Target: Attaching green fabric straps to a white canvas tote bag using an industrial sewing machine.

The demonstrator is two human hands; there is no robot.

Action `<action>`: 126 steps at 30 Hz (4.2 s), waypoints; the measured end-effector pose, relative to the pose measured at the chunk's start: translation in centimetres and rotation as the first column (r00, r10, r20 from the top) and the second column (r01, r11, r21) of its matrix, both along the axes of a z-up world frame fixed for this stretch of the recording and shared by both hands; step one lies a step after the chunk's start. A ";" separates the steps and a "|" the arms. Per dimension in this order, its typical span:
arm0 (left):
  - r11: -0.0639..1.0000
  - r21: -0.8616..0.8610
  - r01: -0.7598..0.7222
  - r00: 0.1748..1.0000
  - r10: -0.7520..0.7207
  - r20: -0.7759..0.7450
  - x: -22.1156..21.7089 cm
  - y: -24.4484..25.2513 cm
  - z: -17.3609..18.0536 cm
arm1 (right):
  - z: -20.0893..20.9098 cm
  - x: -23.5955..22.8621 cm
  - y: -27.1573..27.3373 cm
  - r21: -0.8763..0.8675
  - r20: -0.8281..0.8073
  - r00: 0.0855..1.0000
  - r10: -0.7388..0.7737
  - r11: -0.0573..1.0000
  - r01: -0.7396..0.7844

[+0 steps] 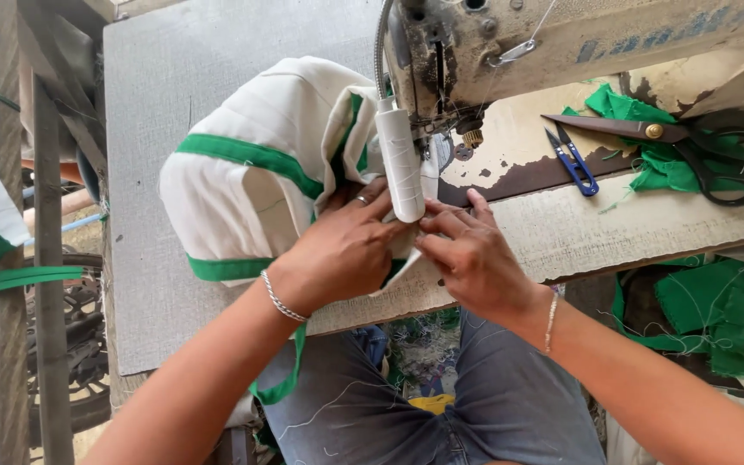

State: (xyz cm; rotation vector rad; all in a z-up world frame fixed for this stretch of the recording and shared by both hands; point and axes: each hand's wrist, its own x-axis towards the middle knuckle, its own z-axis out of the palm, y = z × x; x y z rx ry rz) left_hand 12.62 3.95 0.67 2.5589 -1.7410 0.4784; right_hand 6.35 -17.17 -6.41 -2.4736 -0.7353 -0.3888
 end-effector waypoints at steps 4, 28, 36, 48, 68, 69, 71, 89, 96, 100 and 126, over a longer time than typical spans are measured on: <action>0.997 -0.045 -0.057 0.991 0.051 -0.123 -1.2 -1.5 -1.1 | 1.1 0.1 -1.2 -0.090 0.008 0.999 0.032 0.995 -0.031; 0.961 0.181 -0.209 0.974 0.222 -0.054 -4.1 -3.3 0.5 | 1.3 4.6 -4.0 -0.051 -0.019 0.986 0.169 0.984 -0.169; 0.938 0.191 -0.290 0.952 0.302 -0.038 -5.4 -3.9 1.0 | 1.3 6.3 -4.5 -0.423 0.226 0.957 0.182 0.903 -0.072; 0.795 0.355 -0.492 0.856 0.516 0.033 -12.7 -7.8 -5.1 | 1.6 2.0 -3.8 -0.386 0.116 0.915 0.385 0.867 -0.316; 0.893 -0.365 -0.264 0.812 0.001 -0.584 -2.6 -2.3 -4.8 | 1.4 -1.6 -2.2 -0.277 0.180 0.977 0.117 0.959 -0.064; 0.889 -0.366 -0.274 0.816 0.014 -0.578 -2.5 -2.3 -5.0 | 1.6 -1.3 -2.3 -0.277 0.188 0.973 0.131 0.958 -0.076; 0.924 -0.293 -0.246 0.878 0.084 -0.471 -2.6 -2.5 -5.6 | 1.9 -1.2 -2.7 -0.261 0.028 0.984 0.177 0.951 -0.163; 0.956 0.041 -0.291 0.954 0.287 0.082 -2.8 -1.7 -3.6 | 0.0 11.5 -4.9 -0.512 -0.218 0.929 0.300 0.775 -0.370; 0.924 0.091 -0.371 0.928 0.372 0.004 -3.4 -1.1 -3.9 | 1.9 11.1 -2.0 -0.272 -0.430 0.884 0.186 0.907 -0.323; 0.935 0.076 -0.348 0.934 0.352 -0.054 -3.8 -1.6 -4.2 | -2.3 11.5 -4.0 -0.299 0.043 0.937 0.346 0.900 -0.318; 0.941 0.058 -0.332 0.933 0.337 -0.123 -5.9 -2.7 -6.1 | -0.6 7.0 -4.3 -0.133 0.086 0.987 0.134 0.984 -0.122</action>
